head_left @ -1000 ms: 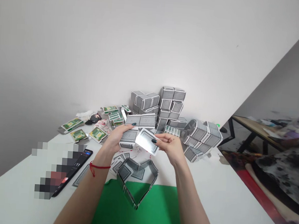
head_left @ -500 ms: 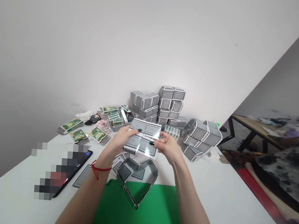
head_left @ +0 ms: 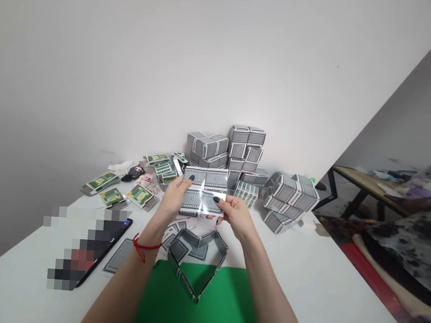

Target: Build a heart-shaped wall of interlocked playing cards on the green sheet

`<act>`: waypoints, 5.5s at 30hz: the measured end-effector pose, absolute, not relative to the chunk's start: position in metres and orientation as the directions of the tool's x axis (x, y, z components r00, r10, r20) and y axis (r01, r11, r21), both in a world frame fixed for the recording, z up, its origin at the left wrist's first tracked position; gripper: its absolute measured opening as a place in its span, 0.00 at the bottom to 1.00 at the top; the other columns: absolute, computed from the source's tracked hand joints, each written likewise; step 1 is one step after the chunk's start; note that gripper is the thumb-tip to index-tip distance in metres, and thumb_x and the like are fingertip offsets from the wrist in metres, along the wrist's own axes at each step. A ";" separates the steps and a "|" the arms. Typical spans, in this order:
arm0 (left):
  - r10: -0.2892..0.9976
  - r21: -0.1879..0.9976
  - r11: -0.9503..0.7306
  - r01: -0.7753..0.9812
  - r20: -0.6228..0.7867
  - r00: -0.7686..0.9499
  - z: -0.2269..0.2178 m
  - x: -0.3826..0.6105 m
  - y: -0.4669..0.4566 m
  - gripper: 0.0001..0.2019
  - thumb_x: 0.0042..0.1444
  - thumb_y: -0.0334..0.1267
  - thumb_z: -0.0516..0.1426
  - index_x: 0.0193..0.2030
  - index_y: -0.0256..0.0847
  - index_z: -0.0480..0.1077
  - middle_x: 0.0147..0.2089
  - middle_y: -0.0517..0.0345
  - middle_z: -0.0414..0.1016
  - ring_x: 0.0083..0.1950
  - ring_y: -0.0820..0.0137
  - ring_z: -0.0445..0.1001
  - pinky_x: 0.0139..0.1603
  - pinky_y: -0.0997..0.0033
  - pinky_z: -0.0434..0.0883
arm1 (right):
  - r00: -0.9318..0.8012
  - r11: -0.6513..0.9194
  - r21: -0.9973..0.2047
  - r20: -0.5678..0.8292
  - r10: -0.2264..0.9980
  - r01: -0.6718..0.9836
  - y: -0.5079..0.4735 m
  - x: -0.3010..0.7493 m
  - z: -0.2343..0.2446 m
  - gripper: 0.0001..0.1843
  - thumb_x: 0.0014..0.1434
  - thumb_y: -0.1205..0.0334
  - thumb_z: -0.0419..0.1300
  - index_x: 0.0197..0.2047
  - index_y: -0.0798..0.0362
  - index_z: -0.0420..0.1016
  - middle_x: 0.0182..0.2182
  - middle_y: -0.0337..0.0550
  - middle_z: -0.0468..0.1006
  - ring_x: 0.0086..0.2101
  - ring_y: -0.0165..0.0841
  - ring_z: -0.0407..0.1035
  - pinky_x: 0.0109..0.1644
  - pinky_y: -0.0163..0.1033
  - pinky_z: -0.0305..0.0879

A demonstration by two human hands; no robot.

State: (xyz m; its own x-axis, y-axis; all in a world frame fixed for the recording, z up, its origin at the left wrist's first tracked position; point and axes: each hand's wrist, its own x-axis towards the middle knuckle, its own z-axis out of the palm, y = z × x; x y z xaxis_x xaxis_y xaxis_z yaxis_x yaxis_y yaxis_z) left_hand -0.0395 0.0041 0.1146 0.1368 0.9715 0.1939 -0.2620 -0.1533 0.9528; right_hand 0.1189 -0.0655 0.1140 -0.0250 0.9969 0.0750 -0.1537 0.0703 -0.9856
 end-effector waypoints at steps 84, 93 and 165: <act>0.877 0.862 -0.480 0.165 0.469 0.104 0.131 -0.046 -0.018 0.14 0.55 0.46 0.51 0.37 0.38 0.69 0.31 0.59 0.71 0.34 0.68 0.66 0.35 0.73 0.62 | -0.012 -0.009 -0.972 -0.006 1.000 -0.234 -0.079 0.117 0.128 0.13 0.38 0.59 0.66 0.18 0.56 0.68 0.10 0.35 0.67 0.10 0.26 0.63 0.10 0.27 0.54; 0.870 0.856 -0.494 0.156 0.483 0.101 0.129 -0.039 -0.018 0.13 0.55 0.45 0.51 0.36 0.38 0.69 0.29 0.60 0.69 0.32 0.70 0.64 0.34 0.73 0.62 | 0.009 0.008 -0.972 0.006 1.000 -0.235 -0.082 0.106 0.130 0.18 0.39 0.53 0.66 0.15 0.55 0.63 0.08 0.38 0.68 0.09 0.26 0.62 0.11 0.27 0.55; 0.832 0.822 -0.554 0.130 0.554 0.042 0.129 -0.018 -0.038 0.12 0.59 0.45 0.48 0.38 0.40 0.66 0.30 0.59 0.69 0.39 0.66 0.68 0.43 0.69 0.64 | 0.154 0.190 -0.982 0.185 0.970 -0.017 -0.081 0.091 0.113 0.16 0.47 0.49 0.61 0.21 0.54 0.67 0.18 0.35 0.63 0.22 0.27 0.52 0.26 0.33 0.50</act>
State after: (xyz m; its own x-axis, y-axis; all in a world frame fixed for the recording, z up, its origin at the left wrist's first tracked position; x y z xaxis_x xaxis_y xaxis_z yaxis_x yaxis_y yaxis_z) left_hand -0.0175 -0.0378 0.1287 0.0422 0.8315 0.5539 0.1301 -0.5542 0.8221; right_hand 0.0912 -0.0811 0.1128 0.1541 0.9705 0.1855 -0.0174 0.1903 -0.9816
